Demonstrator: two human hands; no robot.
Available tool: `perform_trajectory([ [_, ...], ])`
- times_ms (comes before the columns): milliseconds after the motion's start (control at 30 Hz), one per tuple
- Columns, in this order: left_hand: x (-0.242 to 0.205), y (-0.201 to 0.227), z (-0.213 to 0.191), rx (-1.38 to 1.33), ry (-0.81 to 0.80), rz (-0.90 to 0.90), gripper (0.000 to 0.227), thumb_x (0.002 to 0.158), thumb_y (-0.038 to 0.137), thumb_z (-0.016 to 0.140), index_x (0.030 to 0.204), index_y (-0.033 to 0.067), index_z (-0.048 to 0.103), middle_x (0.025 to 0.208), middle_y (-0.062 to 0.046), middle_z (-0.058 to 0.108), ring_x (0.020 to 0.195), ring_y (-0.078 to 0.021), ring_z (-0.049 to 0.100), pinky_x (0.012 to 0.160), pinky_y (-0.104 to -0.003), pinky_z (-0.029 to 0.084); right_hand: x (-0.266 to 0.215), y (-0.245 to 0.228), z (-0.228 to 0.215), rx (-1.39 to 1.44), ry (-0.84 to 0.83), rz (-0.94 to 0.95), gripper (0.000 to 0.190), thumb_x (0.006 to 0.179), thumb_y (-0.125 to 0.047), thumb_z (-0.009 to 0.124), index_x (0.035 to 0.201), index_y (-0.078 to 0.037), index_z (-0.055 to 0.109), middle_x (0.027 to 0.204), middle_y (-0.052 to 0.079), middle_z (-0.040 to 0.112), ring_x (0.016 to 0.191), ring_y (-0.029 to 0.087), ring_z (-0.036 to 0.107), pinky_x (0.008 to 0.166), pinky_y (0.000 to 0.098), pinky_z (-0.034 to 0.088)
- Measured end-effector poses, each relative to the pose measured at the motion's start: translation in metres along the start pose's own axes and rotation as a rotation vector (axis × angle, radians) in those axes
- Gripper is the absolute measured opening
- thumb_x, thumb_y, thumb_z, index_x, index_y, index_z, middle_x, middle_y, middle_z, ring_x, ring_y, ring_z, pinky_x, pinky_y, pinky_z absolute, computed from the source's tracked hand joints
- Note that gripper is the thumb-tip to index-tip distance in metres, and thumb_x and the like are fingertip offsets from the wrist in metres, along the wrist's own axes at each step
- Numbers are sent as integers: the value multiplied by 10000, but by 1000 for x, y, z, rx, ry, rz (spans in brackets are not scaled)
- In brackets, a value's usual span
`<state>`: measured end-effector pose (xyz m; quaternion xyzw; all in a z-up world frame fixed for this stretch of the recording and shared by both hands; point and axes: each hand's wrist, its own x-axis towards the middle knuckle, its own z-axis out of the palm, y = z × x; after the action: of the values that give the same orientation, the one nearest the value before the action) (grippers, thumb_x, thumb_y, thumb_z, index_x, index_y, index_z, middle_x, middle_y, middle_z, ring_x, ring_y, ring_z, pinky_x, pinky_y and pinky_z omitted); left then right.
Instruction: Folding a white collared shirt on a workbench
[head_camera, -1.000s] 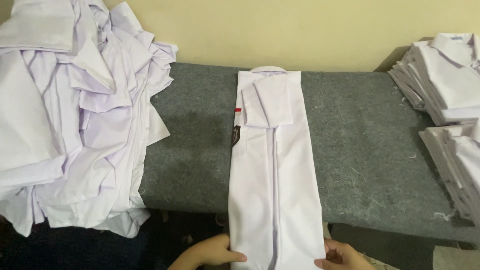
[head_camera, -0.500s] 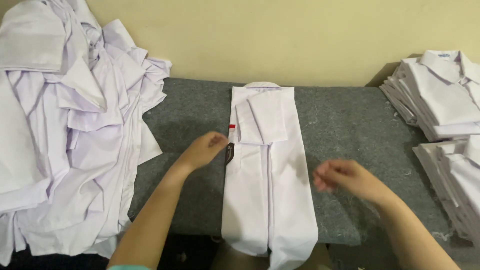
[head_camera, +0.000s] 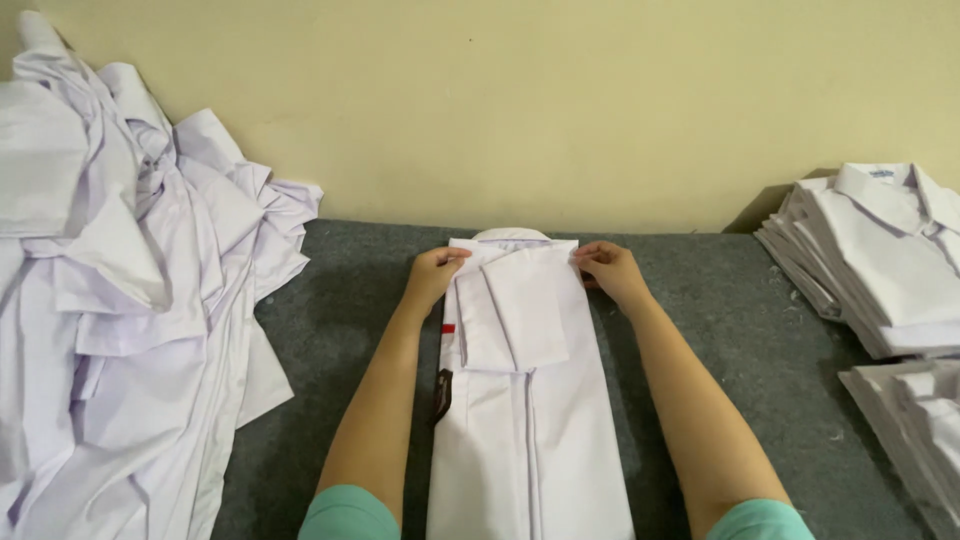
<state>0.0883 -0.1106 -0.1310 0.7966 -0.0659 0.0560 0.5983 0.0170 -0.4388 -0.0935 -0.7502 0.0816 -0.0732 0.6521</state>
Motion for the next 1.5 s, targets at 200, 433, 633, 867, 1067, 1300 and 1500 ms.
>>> perform_trajectory([
  [200,8,2,-4,-102,0,-17,258,823,164,733,1060,173,833,893,-114,769,806,-178,680,702,-303,544,17,-3,8,4,-3,-16,271,827,-114,823,1085,-52,767,908,80,687,798,179,664,665,296,625],
  [433,0,6,-3,-170,-2,-20,330,804,108,752,1129,104,810,1010,-146,765,918,-207,684,778,-315,565,15,13,-1,80,-68,-45,404,785,-57,852,1171,-25,740,950,37,678,826,124,667,692,245,629],
  [633,4,-1,0,2,54,-24,318,780,85,764,1090,136,820,981,-123,771,896,-227,735,746,-322,590,17,20,0,-80,-42,-81,398,783,-40,855,1166,-23,750,963,115,704,829,161,675,682,289,623],
  [867,-34,52,7,697,172,484,419,814,70,696,1229,47,650,1386,-153,533,1223,-365,567,857,-531,546,6,18,23,-634,94,-493,362,799,-132,767,1157,-83,741,1244,189,585,1015,422,665,799,501,557],
  [1067,-62,96,41,613,189,827,322,880,142,644,1182,37,682,1277,-160,655,1240,-351,616,868,-478,538,-52,-49,56,-895,229,-689,147,1027,-185,606,1103,-112,708,1212,57,600,1159,292,598,882,432,443],
  [1300,-80,70,67,873,-287,340,655,1034,367,385,1602,57,284,1683,-183,250,1582,-326,160,1241,-567,160,-57,-48,69,-989,-365,-285,573,1121,-473,226,1632,-219,283,1705,25,259,1584,257,179,1216,655,75],
  [1500,-74,63,67,864,-268,320,708,1024,459,406,1600,64,288,1674,-161,277,1575,-297,199,1253,-522,175,-60,-50,64,-970,-352,-273,611,1114,-510,215,1638,-202,272,1698,48,264,1583,274,171,1225,683,37],
])
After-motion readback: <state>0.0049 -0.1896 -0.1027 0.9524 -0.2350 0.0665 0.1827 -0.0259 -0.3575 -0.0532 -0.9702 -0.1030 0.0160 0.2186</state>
